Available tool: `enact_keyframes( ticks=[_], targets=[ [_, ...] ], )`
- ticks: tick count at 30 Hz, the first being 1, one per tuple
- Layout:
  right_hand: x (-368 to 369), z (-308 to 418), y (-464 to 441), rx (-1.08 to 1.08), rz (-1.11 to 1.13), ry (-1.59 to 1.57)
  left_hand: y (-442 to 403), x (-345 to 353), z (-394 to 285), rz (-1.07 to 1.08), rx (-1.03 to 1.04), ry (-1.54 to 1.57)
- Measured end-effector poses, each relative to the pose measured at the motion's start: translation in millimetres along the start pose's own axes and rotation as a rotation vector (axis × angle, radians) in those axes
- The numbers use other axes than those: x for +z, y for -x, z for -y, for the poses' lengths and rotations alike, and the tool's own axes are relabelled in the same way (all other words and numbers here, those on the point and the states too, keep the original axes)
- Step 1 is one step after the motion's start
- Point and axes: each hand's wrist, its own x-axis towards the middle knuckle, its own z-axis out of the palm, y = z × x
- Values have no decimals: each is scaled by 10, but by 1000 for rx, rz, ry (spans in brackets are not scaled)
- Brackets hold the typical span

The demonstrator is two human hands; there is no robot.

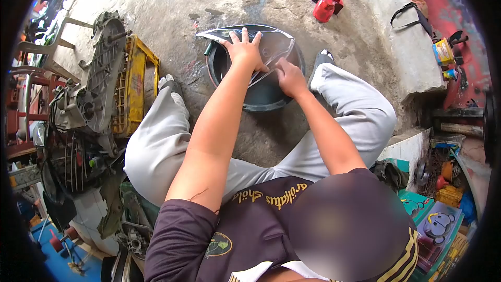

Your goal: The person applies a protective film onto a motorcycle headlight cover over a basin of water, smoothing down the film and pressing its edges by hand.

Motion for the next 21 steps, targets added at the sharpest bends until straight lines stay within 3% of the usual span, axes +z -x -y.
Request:
enact_keyframes(
  ticks=[3, 5, 9, 13, 17, 21],
  targets=[
    [-66, -100, -134, 126, -102, 15, -28, 82, 23, -17, 0, 9],
    [-33, -121, -137, 97, -128, -18, -50, 115, 35, -75, 5, 28],
    [-24, -40, -41, -26, 35, -19, -54, 107, 20, -57, 2, 13],
    [-61, -101, -147, 106, -142, -20, -42, 151, 56, -74, 15, 16],
    [-72, -76, -63, 16, 39, -4, -52, 129, 52, -76, 22, 3],
    [-54, -125, -135, 91, -112, -7, -51, 159, 70, -103, 29, 14]
  ],
)
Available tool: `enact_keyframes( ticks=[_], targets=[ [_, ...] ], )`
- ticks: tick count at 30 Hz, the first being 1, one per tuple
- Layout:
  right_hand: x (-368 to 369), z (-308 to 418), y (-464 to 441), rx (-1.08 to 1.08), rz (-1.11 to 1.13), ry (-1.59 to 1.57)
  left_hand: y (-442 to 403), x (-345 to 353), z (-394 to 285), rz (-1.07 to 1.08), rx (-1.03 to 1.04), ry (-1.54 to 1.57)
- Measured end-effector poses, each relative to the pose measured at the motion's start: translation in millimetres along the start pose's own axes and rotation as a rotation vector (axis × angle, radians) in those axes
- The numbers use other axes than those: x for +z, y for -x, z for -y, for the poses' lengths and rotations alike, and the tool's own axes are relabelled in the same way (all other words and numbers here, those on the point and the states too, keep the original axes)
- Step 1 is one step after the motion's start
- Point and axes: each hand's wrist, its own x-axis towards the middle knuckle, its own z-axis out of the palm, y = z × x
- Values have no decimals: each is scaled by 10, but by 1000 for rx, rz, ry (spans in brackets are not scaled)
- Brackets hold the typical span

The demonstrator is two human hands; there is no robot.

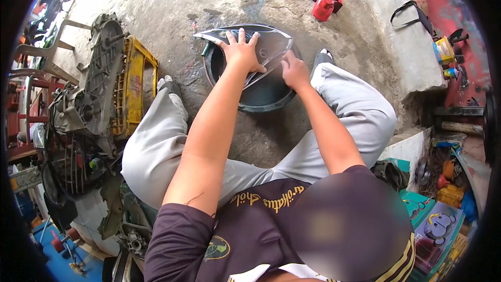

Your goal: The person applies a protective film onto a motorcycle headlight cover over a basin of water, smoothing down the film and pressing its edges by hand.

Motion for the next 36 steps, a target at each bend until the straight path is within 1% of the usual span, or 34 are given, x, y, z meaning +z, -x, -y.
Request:
enact_keyframes(
  ticks=[2, 3, 4, 6, 8, 10, 11, 12, 15, 16, 18, 19, 22, 23, 25, 26, 27, 30, 31, 32, 34, 35, 36],
  targets=[
    [32, 16, 84, -47, 87, 31, 56, -72, -20, 30, 4, -8],
    [24, 28, 114, -136, 117, -11, 66, -127, -23, 60, 0, -23],
    [1, 22, 63, -138, 113, -9, 49, -141, -29, 55, 2, -23],
    [-28, 2, -37, 5, 26, 101, 62, -98, -12, 50, 2, -11],
    [-50, 16, -52, 45, 28, 49, 96, -61, 9, 57, -1, -20],
    [-12, 90, 35, -50, 122, 59, 65, -89, -8, 51, 2, -27],
    [-5, 122, 104, -106, 207, 23, 44, -104, -26, 46, 5, -25],
    [-15, 87, 81, -106, 206, 27, 33, -105, -30, 38, 8, -22],
    [-13, -16, -49, 5, -6, 82, 53, -57, 0, 29, 7, -12],
    [16, -34, 5, 11, -2, 77, 72, -39, 7, 38, 6, -16],
    [-40, 63, 63, -11, 100, 81, 66, -81, -2, 35, 7, -15],
    [21, 64, 140, -116, 113, -6, 70, -97, -10, 39, 5, -25],
    [-37, 130, 125, -56, 118, 57, 55, -70, -19, 23, 6, -19],
    [-14, 127, 87, -28, 38, 35, 36, -19, -4, 30, 2, -21],
    [13, 126, 106, 3, 38, 44, -9, 66, -11, -38, -4, -10],
    [2, 116, 102, 27, 30, 60, 1, 65, -7, -38, -2, -10],
    [18, 110, 131, -35, 75, 25, 7, 56, 5, -26, 4, 0],
    [-40, 85, 68, 4, 87, 103, 10, 2, -13, -11, 10, 3],
    [-13, 22, 9, 23, -8, 73, 31, -1, -6, -2, 5, -5],
    [-18, 60, 15, 24, -5, 69, 37, 15, 10, 2, 2, -7],
    [-72, 118, 17, 21, 96, 69, 18, 19, 12, 6, 6, 14],
    [-51, 152, 86, -36, 126, 24, 12, 17, 12, 5, 8, 14],
    [-68, 162, 79, -36, 123, 27, 7, 15, 22, 12, 14, 11]
  ],
)
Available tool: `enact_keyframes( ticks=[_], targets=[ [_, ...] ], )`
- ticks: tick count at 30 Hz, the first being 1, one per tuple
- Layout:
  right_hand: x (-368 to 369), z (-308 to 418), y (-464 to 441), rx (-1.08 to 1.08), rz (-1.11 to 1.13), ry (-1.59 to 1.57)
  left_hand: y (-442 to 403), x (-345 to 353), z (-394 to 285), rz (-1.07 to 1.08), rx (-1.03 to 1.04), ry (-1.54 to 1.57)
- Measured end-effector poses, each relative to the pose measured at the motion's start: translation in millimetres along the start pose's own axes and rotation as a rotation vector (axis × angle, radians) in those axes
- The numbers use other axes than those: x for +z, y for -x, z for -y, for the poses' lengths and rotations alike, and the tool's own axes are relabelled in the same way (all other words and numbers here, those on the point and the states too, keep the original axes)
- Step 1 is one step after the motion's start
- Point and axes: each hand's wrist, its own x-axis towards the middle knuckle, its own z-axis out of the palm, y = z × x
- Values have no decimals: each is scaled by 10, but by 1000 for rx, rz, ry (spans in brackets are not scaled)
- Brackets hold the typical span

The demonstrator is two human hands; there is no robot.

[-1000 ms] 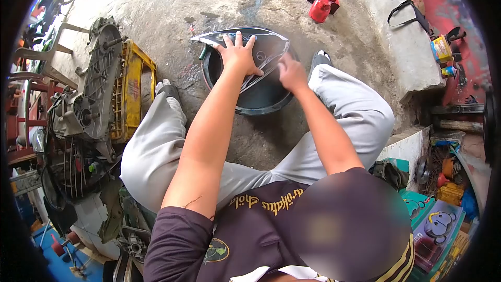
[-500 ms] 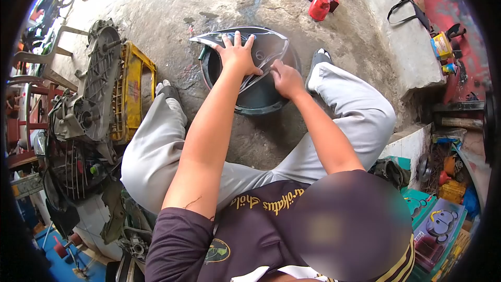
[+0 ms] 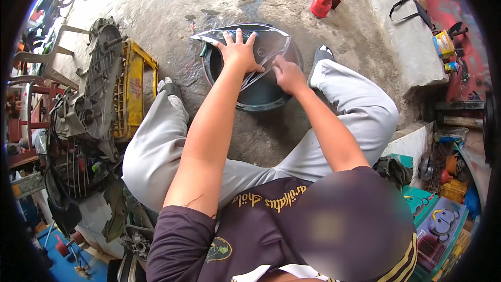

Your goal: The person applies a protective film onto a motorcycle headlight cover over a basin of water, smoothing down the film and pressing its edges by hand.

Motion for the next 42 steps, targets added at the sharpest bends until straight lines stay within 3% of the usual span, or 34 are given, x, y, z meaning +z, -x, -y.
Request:
enact_keyframes(
  ticks=[4, 6, 8, 10, 12, 14, 16, 18, 20, 22, 26, 28, 30, 34, 36, 37, 42],
  targets=[
    [49, -205, -111, 53, -127, -21, 5, -37, -2, 39, -9, -16],
    [1, -43, -34, 111, -20, 36, 16, -21, 48, 47, 0, -26],
    [60, 8, 96, -11, 67, -60, -3, -37, 63, 45, 13, -30],
    [72, 5, 85, 25, 79, 37, -3, -21, 79, 30, 23, -26],
    [139, -140, 3, 46, -116, 83, -12, -9, 74, 26, 16, -25],
    [169, -169, -3, 43, -149, -7, 14, 15, 77, 20, 12, -23],
    [153, -44, 76, -92, -33, 5, 7, -7, 74, 27, 17, -17],
    [99, -4, 53, -90, 54, 64, 6, -19, 67, 27, 24, -12],
    [60, -35, -72, 49, -101, 11, 16, 0, 81, 16, 26, -5],
    [71, -74, -98, 78, -108, 3, 18, 17, 92, 23, 18, -12],
    [43, -21, -32, -122, 59, 48, 11, -20, 79, 36, 22, -14],
    [65, -162, -151, 39, -107, 71, 10, -3, 79, 33, 23, -20],
    [29, -116, -171, 105, -88, 29, 18, 1, 83, 18, 21, -19],
    [6, 39, -27, -114, 67, 39, 35, -44, 78, 38, 24, -37],
    [-23, -33, -143, 66, -55, 76, 4, -21, 73, 45, 26, -44],
    [57, -231, -221, 15, -131, 1, -5, -17, 75, 32, 25, -43],
    [23, 6, -49, -80, 90, 19, 32, -62, 97, 66, 25, -54]
  ],
)
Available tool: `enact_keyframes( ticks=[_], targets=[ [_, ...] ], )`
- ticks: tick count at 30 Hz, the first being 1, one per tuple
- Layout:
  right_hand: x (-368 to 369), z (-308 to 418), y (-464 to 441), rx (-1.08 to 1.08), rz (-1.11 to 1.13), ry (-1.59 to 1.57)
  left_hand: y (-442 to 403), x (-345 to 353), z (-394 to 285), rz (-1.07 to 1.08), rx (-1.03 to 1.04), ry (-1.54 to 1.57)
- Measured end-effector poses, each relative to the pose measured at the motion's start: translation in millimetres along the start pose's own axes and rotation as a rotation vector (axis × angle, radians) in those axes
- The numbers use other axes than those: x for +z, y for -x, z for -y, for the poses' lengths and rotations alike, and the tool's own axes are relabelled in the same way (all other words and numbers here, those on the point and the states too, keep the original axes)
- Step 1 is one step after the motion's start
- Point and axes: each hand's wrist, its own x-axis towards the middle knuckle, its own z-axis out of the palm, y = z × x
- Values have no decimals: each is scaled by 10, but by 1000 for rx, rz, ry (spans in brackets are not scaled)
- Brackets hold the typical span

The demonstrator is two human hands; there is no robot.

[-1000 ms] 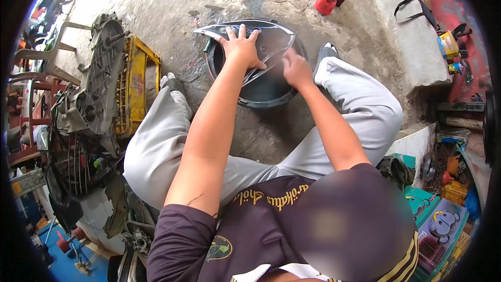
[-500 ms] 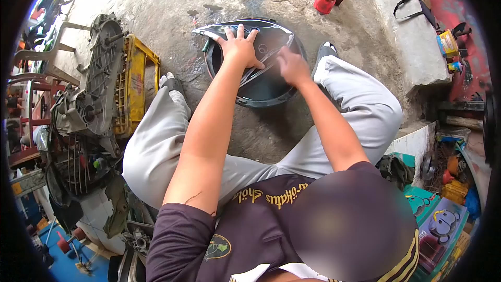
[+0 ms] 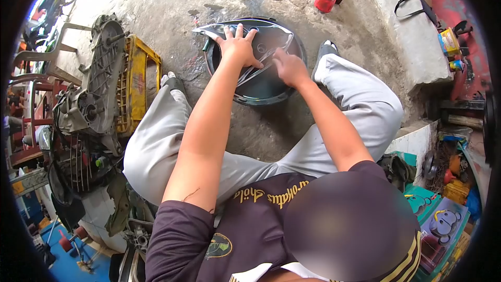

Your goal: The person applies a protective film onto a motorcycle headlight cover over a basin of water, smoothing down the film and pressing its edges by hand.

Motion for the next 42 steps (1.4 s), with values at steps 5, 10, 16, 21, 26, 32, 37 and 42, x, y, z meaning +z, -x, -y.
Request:
enact_keyframes(
  ticks=[5, 10, 16, 21, 26, 32, 37, 42],
  targets=[
    [-10, 2, -7, 108, -136, 7, 16, 15, 9, -12, -10, 26],
    [217, 14, 58, 112, -17, -16, 22, 226, -143, -42, 51, -283],
    [29, -223, 55, 152, -62, 26, -6, 379, -252, -92, 96, -370],
    [85, -216, 8, 110, -191, -40, 48, 472, -257, -199, 127, -408],
    [-47, -143, -59, 237, -198, -200, 120, 533, -380, -193, 199, -512],
    [-239, -237, -183, 224, -112, -229, -2, 941, -480, -220, 364, -621],
    [-757, -170, -457, 171, 73, -93, -6, 1135, -486, -229, 511, -455],
    [-1438, -21, -540, -71, 332, 288, 84, 1067, -462, -205, 520, -393]
  ],
)
